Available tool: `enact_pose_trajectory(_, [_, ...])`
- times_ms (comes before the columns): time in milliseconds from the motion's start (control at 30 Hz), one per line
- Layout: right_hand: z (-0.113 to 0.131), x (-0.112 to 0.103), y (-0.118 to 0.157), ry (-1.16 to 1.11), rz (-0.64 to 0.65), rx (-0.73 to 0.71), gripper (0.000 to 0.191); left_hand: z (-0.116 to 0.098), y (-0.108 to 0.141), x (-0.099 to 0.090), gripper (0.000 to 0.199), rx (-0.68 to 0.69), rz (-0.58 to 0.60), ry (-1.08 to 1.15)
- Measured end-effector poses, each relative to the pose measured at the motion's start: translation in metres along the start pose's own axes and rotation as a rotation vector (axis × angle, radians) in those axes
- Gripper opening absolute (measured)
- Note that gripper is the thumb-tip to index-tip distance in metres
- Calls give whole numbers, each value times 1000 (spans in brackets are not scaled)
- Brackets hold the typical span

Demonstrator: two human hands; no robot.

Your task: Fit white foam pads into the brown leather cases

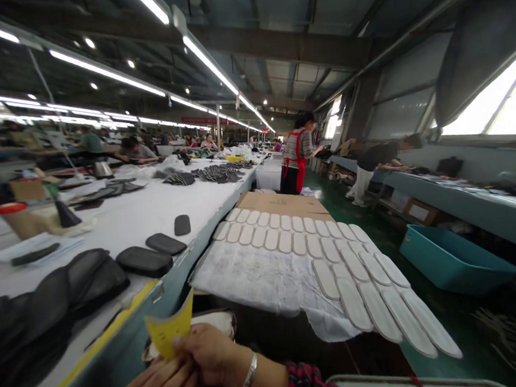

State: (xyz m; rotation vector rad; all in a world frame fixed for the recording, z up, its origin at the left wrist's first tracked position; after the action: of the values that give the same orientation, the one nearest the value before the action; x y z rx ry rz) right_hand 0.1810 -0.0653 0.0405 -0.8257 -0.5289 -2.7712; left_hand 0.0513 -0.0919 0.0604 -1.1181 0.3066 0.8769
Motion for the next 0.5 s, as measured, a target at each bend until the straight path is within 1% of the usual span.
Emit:
enact_pose_trajectory(33, [10, -13, 11, 1, -93, -70, 30, -4, -4, 9, 42, 21, 78, 50])
enact_pose_trajectory(67, [22, -27, 23, 0, -192, -172, 34, -6, -6, 19, 45, -7, 139, 91])
enact_pose_trajectory(100, [34, -43, 35, 15, -254, -254, 36, -6, -4, 30, 51, -66, 188, 116])
enact_pose_trajectory(133, [45, -60, 48, 42, -349, -331, 37, -4, 1, 42, 60, -165, 219, 122])
enact_pose_trajectory(167, [53, -79, 61, 82, -442, -378, 37, 1, 8, 55, 73, -290, 246, 113])
enact_pose_trajectory(200, [59, -97, 72, 136, -499, -383, 37, 6, 16, 69, 88, -413, 286, 101])
enact_pose_trajectory(233, [61, -115, 82, 187, -531, -364, 36, 11, 24, 83, 99, -513, 348, 99])
enact_pose_trajectory(267, [60, -131, 91, 234, -566, -319, 35, 16, 30, 97, 105, -587, 428, 109])
enact_pose_trajectory(300, [55, -146, 99, 289, -611, -255, 36, 21, 33, 110, 106, -634, 515, 135])
enact_pose_trajectory(333, [48, -159, 104, 358, -652, -174, 40, 25, 34, 121, 105, -659, 600, 172])
enact_pose_trajectory(400, [28, -179, 109, 520, -713, -14, 49, 31, 27, 137, 102, -661, 741, 256])
enact_pose_trajectory(467, [10, -189, 107, 676, -715, 88, 55, 34, 16, 146, 104, -646, 817, 323])
enact_pose_trajectory(500, [3, -190, 104, 743, -690, 115, 56, 34, 11, 149, 104, -645, 838, 347])
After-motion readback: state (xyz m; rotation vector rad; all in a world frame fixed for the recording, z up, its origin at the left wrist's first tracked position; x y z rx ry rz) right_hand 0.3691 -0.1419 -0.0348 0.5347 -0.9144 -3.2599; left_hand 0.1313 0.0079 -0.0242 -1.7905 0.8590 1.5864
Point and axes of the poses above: each hand's wrist, its own y-axis away from the middle knuckle, its own x-axis out of the palm, z = x × y, the point moved 3 cm from there along -y, towards the middle knuckle, and after that the axes turned 6 degrees about -z, right-handed, at the moved point
